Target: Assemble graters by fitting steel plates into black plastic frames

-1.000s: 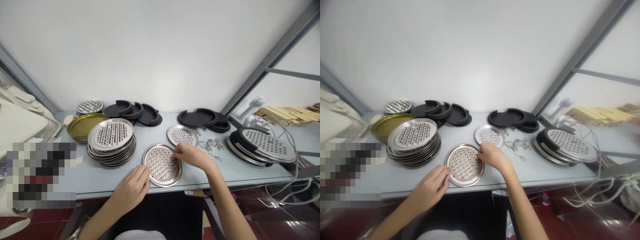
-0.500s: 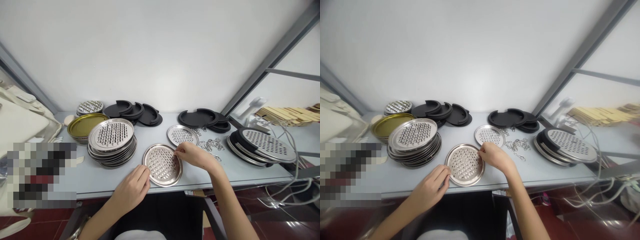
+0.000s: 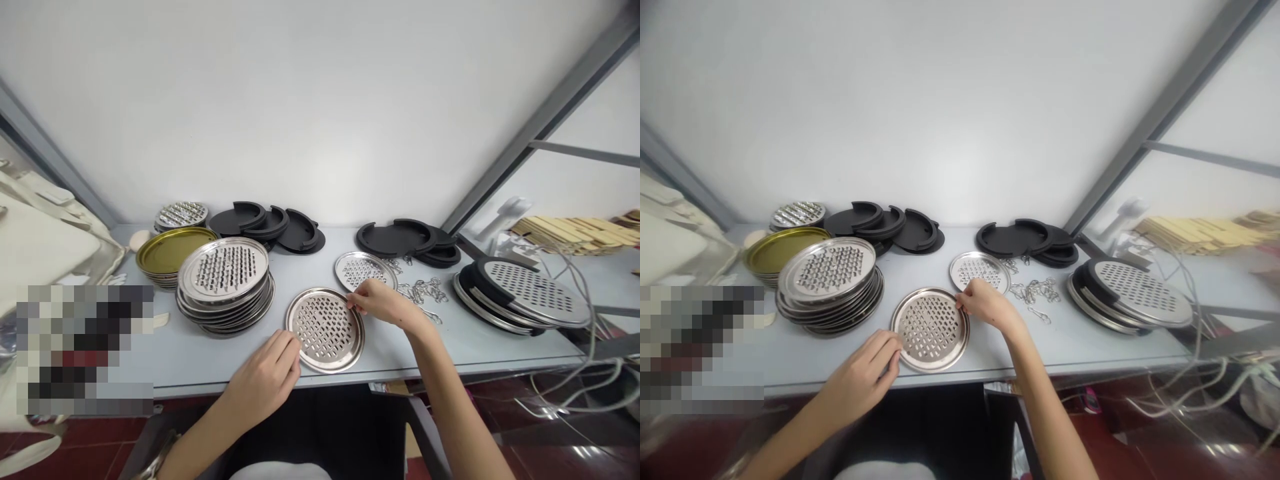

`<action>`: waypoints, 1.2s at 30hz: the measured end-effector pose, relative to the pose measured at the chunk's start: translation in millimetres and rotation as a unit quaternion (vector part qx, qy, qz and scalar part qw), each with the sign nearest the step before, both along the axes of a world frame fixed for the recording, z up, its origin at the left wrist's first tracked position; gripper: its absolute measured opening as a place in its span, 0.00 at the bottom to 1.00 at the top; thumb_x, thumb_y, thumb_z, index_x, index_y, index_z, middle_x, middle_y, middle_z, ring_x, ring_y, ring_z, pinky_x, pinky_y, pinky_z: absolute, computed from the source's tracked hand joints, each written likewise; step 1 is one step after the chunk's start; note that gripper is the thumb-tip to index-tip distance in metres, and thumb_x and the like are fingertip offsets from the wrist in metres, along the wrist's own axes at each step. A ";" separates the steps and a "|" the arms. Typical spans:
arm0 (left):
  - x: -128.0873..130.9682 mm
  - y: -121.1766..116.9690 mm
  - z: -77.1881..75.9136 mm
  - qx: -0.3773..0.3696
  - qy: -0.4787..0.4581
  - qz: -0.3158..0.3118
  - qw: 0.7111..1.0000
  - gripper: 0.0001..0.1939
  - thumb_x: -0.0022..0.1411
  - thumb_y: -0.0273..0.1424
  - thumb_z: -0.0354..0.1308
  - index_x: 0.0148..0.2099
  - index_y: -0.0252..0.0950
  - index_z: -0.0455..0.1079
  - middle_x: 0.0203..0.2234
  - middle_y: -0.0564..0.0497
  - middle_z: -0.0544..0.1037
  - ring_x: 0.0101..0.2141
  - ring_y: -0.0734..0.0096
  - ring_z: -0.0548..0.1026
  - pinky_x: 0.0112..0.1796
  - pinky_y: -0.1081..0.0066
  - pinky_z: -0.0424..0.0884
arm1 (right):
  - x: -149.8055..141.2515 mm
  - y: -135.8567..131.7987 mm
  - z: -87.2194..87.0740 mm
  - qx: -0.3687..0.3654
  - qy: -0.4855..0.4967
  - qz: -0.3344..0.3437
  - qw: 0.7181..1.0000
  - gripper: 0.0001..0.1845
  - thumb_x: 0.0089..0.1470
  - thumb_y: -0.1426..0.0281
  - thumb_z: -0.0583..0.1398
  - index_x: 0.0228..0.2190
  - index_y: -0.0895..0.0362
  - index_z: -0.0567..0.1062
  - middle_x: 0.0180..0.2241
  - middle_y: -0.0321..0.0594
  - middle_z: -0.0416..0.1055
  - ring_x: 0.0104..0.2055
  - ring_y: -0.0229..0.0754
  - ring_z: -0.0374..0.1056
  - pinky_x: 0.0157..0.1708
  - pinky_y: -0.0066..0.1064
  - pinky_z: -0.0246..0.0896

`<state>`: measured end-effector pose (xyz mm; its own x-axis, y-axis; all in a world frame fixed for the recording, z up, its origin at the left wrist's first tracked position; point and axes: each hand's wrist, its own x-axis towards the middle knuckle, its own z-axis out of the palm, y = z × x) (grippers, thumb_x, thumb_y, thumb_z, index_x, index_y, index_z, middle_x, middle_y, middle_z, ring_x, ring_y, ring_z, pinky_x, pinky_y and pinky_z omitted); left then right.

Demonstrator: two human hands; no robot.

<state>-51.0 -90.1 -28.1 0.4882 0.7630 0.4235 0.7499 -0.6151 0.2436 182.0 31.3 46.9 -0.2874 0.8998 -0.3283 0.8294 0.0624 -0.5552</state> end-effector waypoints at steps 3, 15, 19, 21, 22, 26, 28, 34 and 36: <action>-0.5 -0.2 -0.1 -0.001 -0.003 0.004 1.000 0.09 0.65 0.21 0.45 0.43 0.34 0.64 0.34 0.48 0.70 0.39 0.65 0.71 0.42 0.63 0.71 | -0.9 0.8 0.0 0.001 0.007 0.007 1.000 0.19 0.54 0.66 0.55 0.18 0.61 0.75 0.20 0.41 0.71 0.22 0.36 0.61 0.24 0.29 0.51; 1.2 -0.5 -0.8 0.000 -0.018 0.018 1.000 0.09 0.65 0.21 0.45 0.43 0.35 0.63 0.35 0.47 0.70 0.39 0.64 0.71 0.42 0.63 0.70 | 21.8 2.5 -7.5 -0.081 0.167 0.052 0.981 0.07 0.47 0.69 0.61 0.29 0.57 0.79 0.27 0.38 0.75 0.31 0.40 0.67 0.32 0.29 0.60; 1.1 0.5 -1.0 -0.010 -0.049 0.044 0.998 0.08 0.65 0.21 0.44 0.42 0.35 0.62 0.34 0.48 0.69 0.38 0.66 0.70 0.41 0.65 0.69 | 28.4 -3.2 -8.4 -0.079 0.204 0.072 0.973 0.08 0.51 0.66 0.60 0.31 0.56 0.78 0.29 0.38 0.75 0.33 0.40 0.67 0.35 0.31 0.61; 0.6 1.6 -1.1 -0.014 -0.066 0.063 0.996 0.08 0.66 0.22 0.44 0.41 0.36 0.62 0.34 0.48 0.69 0.38 0.66 0.70 0.42 0.65 0.69 | 29.9 -6.2 -9.0 -0.088 0.225 0.082 0.967 0.07 0.51 0.66 0.61 0.31 0.55 0.77 0.30 0.37 0.75 0.34 0.40 0.68 0.37 0.31 0.62; 0.4 2.0 -1.0 -0.015 -0.073 0.071 0.995 0.08 0.66 0.22 0.44 0.41 0.36 0.61 0.35 0.48 0.69 0.38 0.66 0.70 0.42 0.65 0.69 | 29.9 -7.9 -9.2 -0.094 0.233 0.082 0.964 0.07 0.51 0.65 0.61 0.31 0.55 0.77 0.31 0.37 0.75 0.35 0.40 0.68 0.38 0.32 0.62; 0.6 2.3 1.2 -0.022 -0.087 0.081 0.993 0.06 0.66 0.23 0.44 0.40 0.36 0.60 0.34 0.49 0.68 0.38 0.66 0.70 0.42 0.64 0.68 | 25.0 -18.1 -11.1 -0.111 0.239 0.061 0.963 0.07 0.52 0.65 0.61 0.30 0.56 0.75 0.31 0.38 0.74 0.35 0.40 0.68 0.40 0.33 0.62; 1.3 1.9 3.0 -0.025 -0.089 0.082 0.992 0.04 0.66 0.25 0.45 0.39 0.37 0.60 0.33 0.49 0.68 0.37 0.66 0.70 0.41 0.65 0.68 | 20.8 -25.8 -15.5 -0.114 0.257 0.055 0.958 0.08 0.52 0.64 0.61 0.30 0.57 0.75 0.32 0.39 0.74 0.36 0.40 0.68 0.40 0.34 0.62; 2.5 2.2 4.5 -0.025 -0.084 0.096 0.992 0.03 0.66 0.27 0.47 0.38 0.37 0.60 0.33 0.49 0.67 0.37 0.66 0.70 0.40 0.65 0.69 | 17.5 -44.4 -43.0 -0.016 0.326 0.010 0.945 0.11 0.55 0.62 0.60 0.33 0.57 0.72 0.31 0.38 0.70 0.34 0.39 0.65 0.36 0.31 0.62; 2.5 2.4 4.2 -0.022 -0.085 0.095 0.992 0.03 0.66 0.27 0.47 0.38 0.37 0.60 0.33 0.49 0.67 0.37 0.66 0.70 0.40 0.65 0.69 | 19.2 -46.5 -48.8 0.020 0.324 0.003 0.946 0.10 0.56 0.62 0.59 0.34 0.56 0.71 0.29 0.36 0.68 0.32 0.38 0.64 0.34 0.30 0.61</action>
